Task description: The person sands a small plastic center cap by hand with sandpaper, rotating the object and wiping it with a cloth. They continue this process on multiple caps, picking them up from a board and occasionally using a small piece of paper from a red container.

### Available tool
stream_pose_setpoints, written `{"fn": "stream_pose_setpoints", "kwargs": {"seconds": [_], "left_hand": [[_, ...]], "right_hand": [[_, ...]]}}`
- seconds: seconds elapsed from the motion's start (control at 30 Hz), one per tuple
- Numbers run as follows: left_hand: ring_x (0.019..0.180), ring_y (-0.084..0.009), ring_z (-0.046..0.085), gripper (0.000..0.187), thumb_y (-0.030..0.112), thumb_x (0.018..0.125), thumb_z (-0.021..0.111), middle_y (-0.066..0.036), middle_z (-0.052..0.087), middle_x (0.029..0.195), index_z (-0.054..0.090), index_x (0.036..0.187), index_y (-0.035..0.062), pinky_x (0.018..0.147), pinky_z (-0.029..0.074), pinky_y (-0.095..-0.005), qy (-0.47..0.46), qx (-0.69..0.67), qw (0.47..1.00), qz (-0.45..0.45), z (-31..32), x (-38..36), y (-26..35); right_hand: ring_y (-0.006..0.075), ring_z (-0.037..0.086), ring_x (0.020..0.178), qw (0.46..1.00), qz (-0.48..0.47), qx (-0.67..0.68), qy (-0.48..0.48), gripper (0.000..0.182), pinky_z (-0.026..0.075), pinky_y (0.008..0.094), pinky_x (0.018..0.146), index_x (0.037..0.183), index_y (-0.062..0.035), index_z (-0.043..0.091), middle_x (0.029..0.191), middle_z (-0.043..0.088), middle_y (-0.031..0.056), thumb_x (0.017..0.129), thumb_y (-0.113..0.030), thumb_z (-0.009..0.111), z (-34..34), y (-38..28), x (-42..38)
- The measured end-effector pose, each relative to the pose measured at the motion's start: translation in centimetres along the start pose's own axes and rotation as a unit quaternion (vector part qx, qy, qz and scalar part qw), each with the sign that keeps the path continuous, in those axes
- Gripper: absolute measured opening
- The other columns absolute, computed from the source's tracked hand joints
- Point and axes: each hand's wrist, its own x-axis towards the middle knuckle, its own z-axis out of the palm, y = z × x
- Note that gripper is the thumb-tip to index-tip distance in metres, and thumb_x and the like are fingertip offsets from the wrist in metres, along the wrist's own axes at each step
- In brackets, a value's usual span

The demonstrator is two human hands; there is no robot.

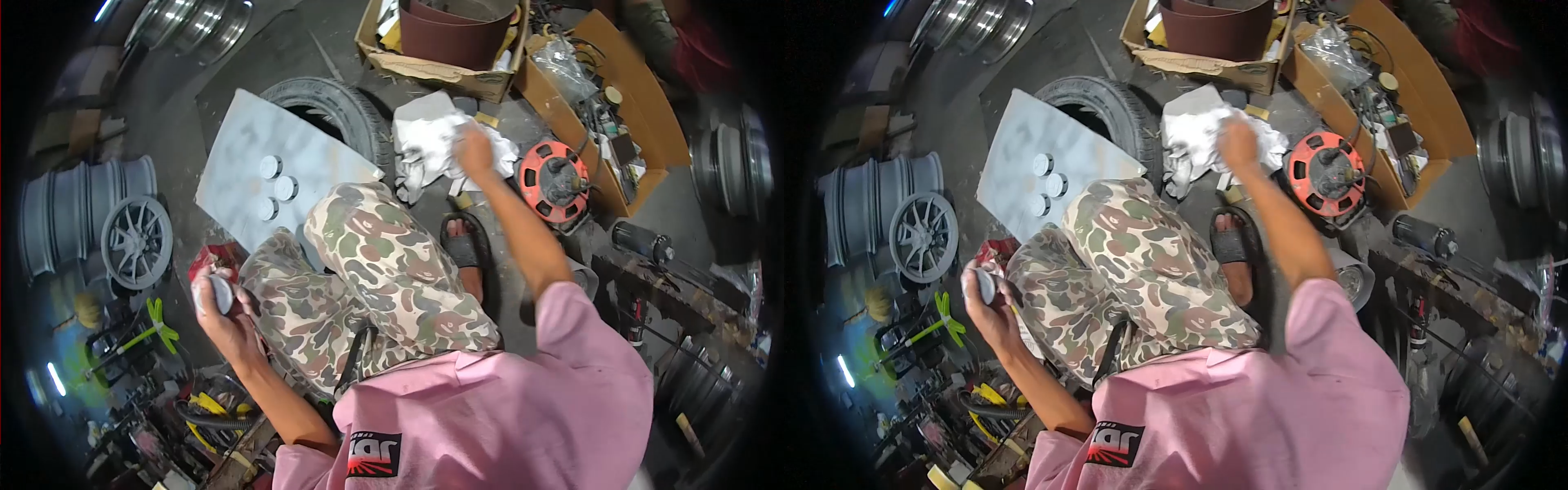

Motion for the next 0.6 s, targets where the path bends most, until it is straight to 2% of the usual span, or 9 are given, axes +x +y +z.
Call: {"fn": "stream_pose_setpoints", "kwargs": {"seconds": [0.07,0.13,0.2,0.23,0.4,0.47,0.5,0.53,0.6], "left_hand": [[0.063,-0.0149,0.063,0.041,0.031,0.112,0.067,-0.012,0.072,0.108,0.061,0.135,-0.0015,0.045,0.045,-0.0259,0.024,0.026,0.999,-0.029,-1.6,-0.5,-1.6],[0.062,-0.0145,0.064,0.041,0.026,0.109,0.072,-0.011,0.073,0.106,0.060,0.138,-0.0015,0.044,0.045,-0.0258,0.016,-0.005,1.000,-0.020,-1.1,-0.5,-1.6],[0.063,-0.0133,0.065,0.043,0.021,0.108,0.074,-0.010,0.074,0.107,0.057,0.140,-0.0011,0.045,0.046,-0.0245,0.010,0.049,0.999,0.016,-0.6,-0.1,-1.7],[0.067,-0.0125,0.066,0.047,0.016,0.106,0.076,-0.010,0.073,0.109,0.054,0.143,-0.0010,0.047,0.048,-0.0228,0.009,0.076,0.997,0.011,-0.6,0.1,-1.7],[0.075,-0.0155,0.070,0.043,0.006,0.105,0.074,-0.014,0.073,0.114,0.054,0.142,0.0012,0.051,0.055,-0.0234,-0.030,0.073,0.997,0.026,0.6,0.5,-1.6],[0.075,-0.0160,0.071,0.043,0.008,0.105,0.075,-0.014,0.073,0.113,0.053,0.142,0.0004,0.051,0.055,-0.0234,-0.029,0.038,0.999,0.008,0.5,0.4,-1.6],[0.074,-0.0167,0.070,0.040,0.017,0.109,0.071,-0.015,0.072,0.112,0.054,0.141,-0.0003,0.051,0.055,-0.0241,-0.023,0.043,0.999,0.010,0.2,0.4,-1.8],[0.074,-0.0167,0.070,0.040,0.017,0.109,0.071,-0.015,0.072,0.112,0.054,0.141,-0.0003,0.051,0.055,-0.0241,-0.014,0.042,0.999,0.012,-0.2,0.5,-1.9],[0.072,-0.0179,0.069,0.042,0.029,0.113,0.064,-0.016,0.072,0.110,0.055,0.141,-0.0010,0.050,0.054,-0.0259,-0.008,-0.033,0.999,-0.003,-1.3,0.3,-2.3]], "right_hand": [[0.0448,0.070,0.103,0.995,-0.016,-0.007,0.095,0.022,0.056,0.0532,0.093,0.105,-0.0014,0.076,0.111,0.070,0.0210,0.088,-0.014,0.079,-6.7,0.8,1.7],[0.0451,0.069,0.106,0.987,0.011,-0.073,0.142,0.028,0.054,0.0528,0.094,0.108,0.0002,0.076,0.112,0.069,0.0216,0.089,-0.019,0.082,-12.1,2.6,3.2],[0.0459,0.068,0.105,0.978,0.033,-0.056,0.198,0.031,0.053,0.0534,0.093,0.110,0.0015,0.076,0.112,0.068,0.0227,0.089,-0.020,0.081,-15.9,2.4,3.8],[0.0463,0.068,0.106,0.976,0.074,-0.077,0.191,0.034,0.053,0.0533,0.093,0.114,0.0013,0.076,0.114,0.067,0.0228,0.089,-0.022,0.081,-16.8,2.4,4.0],[0.0455,0.069,0.109,0.976,0.041,-0.059,0.205,0.042,0.054,0.0529,0.094,0.126,-0.0018,0.076,0.117,0.067,0.0216,0.090,-0.024,0.080,-14.4,-1.3,1.2],[0.0443,0.067,0.113,0.990,0.083,-0.036,0.109,0.045,0.054,0.0519,0.097,0.130,-0.0027,0.075,0.121,0.066,0.0223,0.090,-0.023,0.081,-12.5,-3.7,-0.8],[0.0443,0.067,0.113,0.991,0.078,-0.033,0.105,0.045,0.054,0.0519,0.097,0.130,-0.0027,0.075,0.121,0.066,0.0223,0.090,-0.023,0.081,-11.5,-4.1,-1.7],[0.0449,0.066,0.116,0.993,0.066,-0.031,0.091,0.047,0.053,0.0521,0.099,0.131,-0.0032,0.075,0.122,0.066,0.0230,0.089,-0.023,0.082,-10.4,-4.5,-2.7],[0.0455,0.064,0.118,0.997,0.037,-0.023,0.070,0.048,0.052,0.0524,0.102,0.133,-0.0037,0.074,0.123,0.065,0.0236,0.089,-0.022,0.082,-8.9,-5.0,-4.5]]}}
